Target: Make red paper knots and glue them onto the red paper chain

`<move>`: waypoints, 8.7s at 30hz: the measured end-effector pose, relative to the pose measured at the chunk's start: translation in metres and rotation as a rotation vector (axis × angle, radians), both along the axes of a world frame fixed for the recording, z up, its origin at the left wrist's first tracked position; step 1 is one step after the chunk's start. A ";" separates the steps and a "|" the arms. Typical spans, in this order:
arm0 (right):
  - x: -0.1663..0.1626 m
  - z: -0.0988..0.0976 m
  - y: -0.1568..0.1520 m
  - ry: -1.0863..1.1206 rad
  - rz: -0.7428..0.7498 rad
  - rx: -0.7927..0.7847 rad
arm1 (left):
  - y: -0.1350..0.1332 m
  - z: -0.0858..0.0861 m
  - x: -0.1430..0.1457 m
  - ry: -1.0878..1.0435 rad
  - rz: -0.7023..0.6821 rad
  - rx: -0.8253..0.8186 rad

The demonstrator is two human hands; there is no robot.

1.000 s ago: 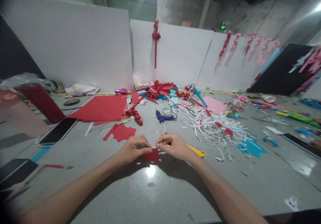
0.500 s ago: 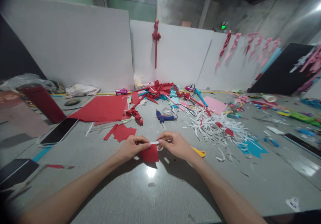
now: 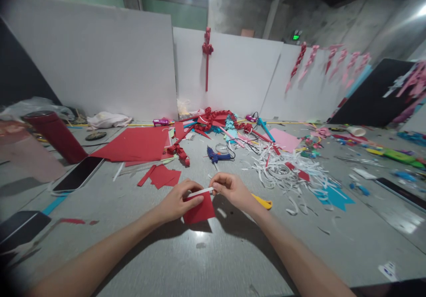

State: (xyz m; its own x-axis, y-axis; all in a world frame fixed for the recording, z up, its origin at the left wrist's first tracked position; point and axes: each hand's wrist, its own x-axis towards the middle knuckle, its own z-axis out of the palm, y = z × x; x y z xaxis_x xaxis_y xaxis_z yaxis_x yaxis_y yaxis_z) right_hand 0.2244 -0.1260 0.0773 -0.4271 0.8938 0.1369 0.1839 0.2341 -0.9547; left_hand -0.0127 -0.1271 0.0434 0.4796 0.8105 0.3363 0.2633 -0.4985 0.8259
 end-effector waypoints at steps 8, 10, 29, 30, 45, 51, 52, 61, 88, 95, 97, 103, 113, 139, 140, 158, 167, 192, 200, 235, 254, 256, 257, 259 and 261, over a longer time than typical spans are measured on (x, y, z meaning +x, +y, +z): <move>-0.003 -0.010 -0.004 -0.012 0.052 0.041 | -0.009 -0.002 0.007 -0.063 -0.135 -0.120; -0.006 -0.010 -0.005 -0.060 0.025 0.100 | -0.013 -0.008 0.011 -0.086 -0.160 -0.241; 0.065 -0.014 0.027 -1.072 -0.175 0.211 | 0.004 -0.028 0.004 -0.141 0.330 -0.034; 0.061 -0.012 0.026 -1.042 -0.182 0.243 | 0.004 -0.028 0.004 -0.142 0.327 -0.035; -0.002 -0.026 -0.003 -0.806 -0.131 0.830 | -0.004 -0.023 0.011 -0.191 0.209 -0.050; -0.006 -0.025 -0.007 -0.791 -0.141 0.897 | -0.005 -0.023 0.011 -0.188 0.209 -0.057; -0.007 -0.026 -0.007 -0.796 -0.137 0.897 | -0.005 -0.022 0.012 -0.188 0.206 -0.059; -0.010 -0.029 -0.009 -0.823 -0.129 0.859 | -0.005 -0.023 0.013 -0.192 0.194 -0.085; -0.013 -0.017 -0.015 -0.729 -0.087 0.684 | -0.010 -0.021 0.012 -0.241 0.213 -0.119; -0.014 -0.022 -0.014 -0.746 -0.077 0.696 | -0.014 -0.018 0.014 -0.217 0.163 -0.124; -0.014 -0.023 -0.013 -0.726 -0.085 0.702 | -0.014 -0.017 0.013 -0.232 0.193 -0.140; -0.013 -0.022 -0.014 -0.718 -0.105 0.688 | -0.012 -0.021 0.011 -0.276 0.217 -0.166; -0.013 -0.022 -0.014 -0.768 -0.095 0.698 | -0.007 -0.024 0.008 -0.223 0.169 -0.136; -0.006 -0.001 -0.010 -0.229 -0.145 0.136 | -0.011 -0.012 0.009 -0.157 -0.014 0.095; -0.005 0.000 -0.010 -0.234 -0.146 0.125 | -0.011 -0.012 0.010 -0.170 0.016 0.113; -0.012 -0.003 -0.013 -0.331 -0.162 0.314 | -0.012 -0.012 0.016 -0.206 0.169 -0.249; -0.015 -0.006 -0.014 -0.378 -0.151 0.347 | -0.015 -0.013 0.019 -0.178 0.179 -0.208; 0.013 -0.007 0.010 -0.507 -0.413 0.576 | -0.012 -0.020 0.020 -0.217 0.127 -0.334; -0.011 -0.008 -0.007 -0.392 -0.314 0.382 | -0.003 -0.018 0.016 -0.573 0.017 -0.838; -0.017 -0.020 0.003 0.000 -0.535 -0.037 | -0.003 -0.021 0.018 -0.844 -0.001 -0.821; -0.003 -0.005 -0.005 -0.042 -0.452 0.108 | -0.005 -0.013 0.005 -0.185 0.550 -0.016; -0.007 -0.007 -0.007 -0.107 -0.398 0.161 | -0.008 -0.013 0.007 -0.157 0.476 0.017; -0.010 -0.009 -0.009 -0.143 -0.375 0.191 | -0.010 -0.015 0.008 -0.145 0.441 0.024; -0.017 -0.011 -0.013 -0.194 -0.343 0.245 | -0.012 -0.018 0.012 -0.130 0.395 0.026; -0.023 -0.013 -0.018 -0.227 -0.336 0.303 | -0.014 -0.021 0.015 -0.131 0.384 0.027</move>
State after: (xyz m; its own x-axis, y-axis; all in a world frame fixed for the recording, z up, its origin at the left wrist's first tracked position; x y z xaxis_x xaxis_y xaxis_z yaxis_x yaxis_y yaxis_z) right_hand 0.2017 -0.1435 0.0643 -0.1716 0.9217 0.3480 0.4919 0.3862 -0.7803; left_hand 0.0020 -0.1410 0.0221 0.0955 0.9124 0.3979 0.3278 -0.4063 0.8529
